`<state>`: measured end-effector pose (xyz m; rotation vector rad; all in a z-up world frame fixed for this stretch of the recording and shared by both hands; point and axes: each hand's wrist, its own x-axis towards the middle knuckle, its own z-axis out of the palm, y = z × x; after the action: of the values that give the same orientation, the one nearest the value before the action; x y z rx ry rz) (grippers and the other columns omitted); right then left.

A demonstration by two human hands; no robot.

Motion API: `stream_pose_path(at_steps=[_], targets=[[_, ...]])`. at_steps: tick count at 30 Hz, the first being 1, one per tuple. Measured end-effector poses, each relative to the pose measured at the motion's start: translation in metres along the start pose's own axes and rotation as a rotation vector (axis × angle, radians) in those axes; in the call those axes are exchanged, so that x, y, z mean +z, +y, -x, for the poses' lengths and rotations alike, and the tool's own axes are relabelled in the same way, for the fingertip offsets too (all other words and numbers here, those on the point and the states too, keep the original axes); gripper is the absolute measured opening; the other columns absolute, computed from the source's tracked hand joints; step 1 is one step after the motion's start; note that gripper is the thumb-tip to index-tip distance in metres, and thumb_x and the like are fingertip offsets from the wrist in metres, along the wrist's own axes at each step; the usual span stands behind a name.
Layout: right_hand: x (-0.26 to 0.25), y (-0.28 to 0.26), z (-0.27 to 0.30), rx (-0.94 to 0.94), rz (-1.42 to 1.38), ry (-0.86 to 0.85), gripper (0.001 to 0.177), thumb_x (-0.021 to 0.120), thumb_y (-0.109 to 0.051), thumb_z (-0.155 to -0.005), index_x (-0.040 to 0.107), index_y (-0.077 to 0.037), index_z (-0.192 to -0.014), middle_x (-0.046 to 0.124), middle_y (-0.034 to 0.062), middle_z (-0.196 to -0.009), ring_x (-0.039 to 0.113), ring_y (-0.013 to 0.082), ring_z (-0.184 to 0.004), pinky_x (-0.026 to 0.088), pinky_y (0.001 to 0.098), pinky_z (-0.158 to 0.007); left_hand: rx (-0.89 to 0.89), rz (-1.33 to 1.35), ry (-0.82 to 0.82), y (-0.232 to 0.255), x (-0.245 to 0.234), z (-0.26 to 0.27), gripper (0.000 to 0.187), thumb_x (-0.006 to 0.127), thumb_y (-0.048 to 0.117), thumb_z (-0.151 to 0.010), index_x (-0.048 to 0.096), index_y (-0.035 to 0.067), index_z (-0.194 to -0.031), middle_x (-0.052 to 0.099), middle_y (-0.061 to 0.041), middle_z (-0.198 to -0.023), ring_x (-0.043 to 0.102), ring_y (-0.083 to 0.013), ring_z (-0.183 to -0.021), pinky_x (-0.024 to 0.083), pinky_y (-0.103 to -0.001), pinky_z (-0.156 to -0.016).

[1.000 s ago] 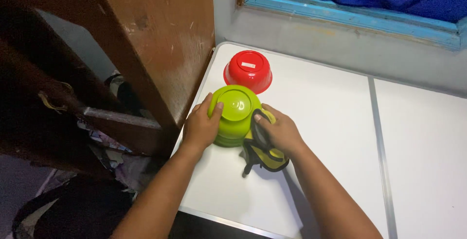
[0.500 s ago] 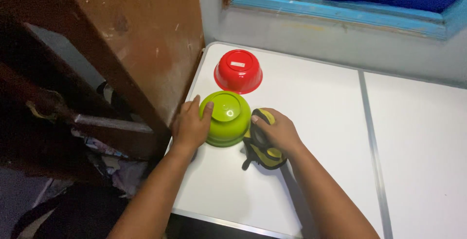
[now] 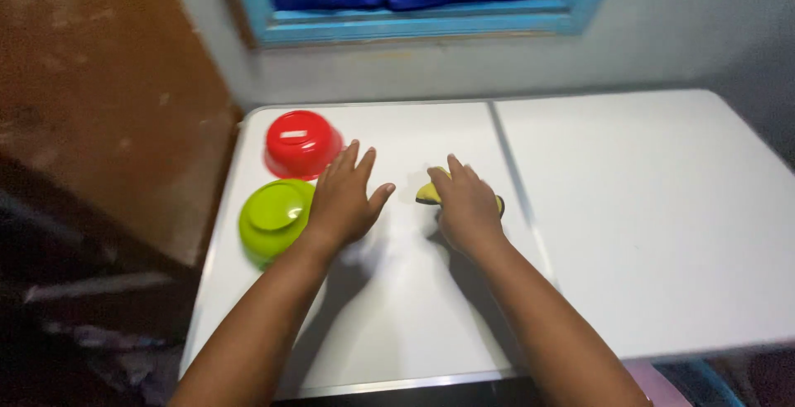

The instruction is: The person wipes several plastic bowls with a yellow cloth on a white table. The person picks up each bowl from a blue basket, wipes the inside and outside, and places the bowl on the table.

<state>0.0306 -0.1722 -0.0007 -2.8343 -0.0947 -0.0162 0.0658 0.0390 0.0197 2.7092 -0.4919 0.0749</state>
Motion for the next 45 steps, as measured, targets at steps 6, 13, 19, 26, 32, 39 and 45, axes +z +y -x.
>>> stream_pose_path(at_steps=[6,13,19,26,32,39,45], targets=[[-0.057,0.042,0.048,0.219,0.048,-0.029,0.067,0.047,0.005,-0.095,0.04,-0.018,-0.158,0.026,0.0184,-0.168,0.024,0.0435,-0.154,0.02,0.0603,-0.122,0.163,-0.107,-0.181,0.087,0.024,-0.032,0.071,0.05,0.054,-0.1,0.037,0.014,-0.156,0.027,-0.019,-0.165,0.025,-0.0349,-0.154,0.025,-0.056,-0.121],[-0.079,0.122,0.111,0.4,0.088,0.044,0.069,0.046,0.002,-0.096,0.037,-0.022,-0.159,0.024,0.0146,-0.169,0.025,0.0406,-0.154,0.019,0.0592,-0.122,0.414,-0.13,-0.239,0.197,0.045,-0.032,0.069,0.053,0.051,-0.1,0.04,0.011,-0.155,0.029,-0.022,-0.164,0.027,-0.0362,-0.153,0.027,-0.056,-0.12],[-0.104,0.174,0.184,0.588,0.08,0.079,0.069,0.048,0.004,-0.094,0.038,-0.02,-0.158,0.024,0.0161,-0.169,0.026,0.0394,-0.154,0.019,0.0591,-0.122,0.589,-0.136,-0.316,0.287,0.076,-0.015,0.069,0.053,0.051,-0.1,0.038,0.014,-0.156,0.027,-0.02,-0.165,0.026,-0.0332,-0.154,0.026,-0.056,-0.121],[-0.103,0.23,0.288,0.728,0.073,0.212,0.067,0.05,0.0,-0.091,0.044,-0.018,-0.156,0.032,0.0184,-0.165,0.039,0.0429,-0.146,0.037,0.0571,-0.111,0.814,-0.128,-0.395,0.371,0.111,0.034,0.068,0.055,0.048,-0.099,0.039,0.013,-0.155,0.029,-0.021,-0.164,0.029,-0.0339,-0.153,0.028,-0.056,-0.12],[-0.079,0.272,0.36,0.83,0.071,0.306,0.064,0.049,-0.004,-0.089,0.049,-0.018,-0.152,0.04,0.0179,-0.16,0.051,0.0454,-0.133,0.044,0.058,-0.101,0.954,-0.117,-0.464,0.412,0.142,0.071,0.07,0.059,0.047,-0.097,0.04,0.011,-0.154,0.028,-0.022,-0.163,0.032,-0.0364,-0.151,0.031,-0.056,-0.118],[-0.065,0.289,0.414,0.919,0.03,0.332,0.066,0.061,-0.011,-0.087,0.048,-0.018,-0.151,0.044,0.0165,-0.156,0.058,0.0468,-0.125,0.05,0.0551,-0.094,1.068,-0.084,-0.504,0.438,0.17,0.109,0.065,0.06,0.043,-0.097,0.044,0.01,-0.152,0.036,-0.022,-0.158,0.039,-0.0388,-0.146,0.037,-0.053,-0.115],[-0.053,0.297,0.442,0.901,-0.076,0.376,0.065,0.056,-0.008,-0.089,0.047,-0.015,-0.153,0.045,0.02,-0.155,0.055,0.0488,-0.128,0.05,0.0553,-0.098,1.085,0.016,-0.581,0.44,0.216,0.124,0.059,0.062,0.038,-0.093,0.053,0.01,-0.145,0.048,-0.022,-0.149,0.05,-0.0439,-0.135,0.046,-0.053,-0.108]])
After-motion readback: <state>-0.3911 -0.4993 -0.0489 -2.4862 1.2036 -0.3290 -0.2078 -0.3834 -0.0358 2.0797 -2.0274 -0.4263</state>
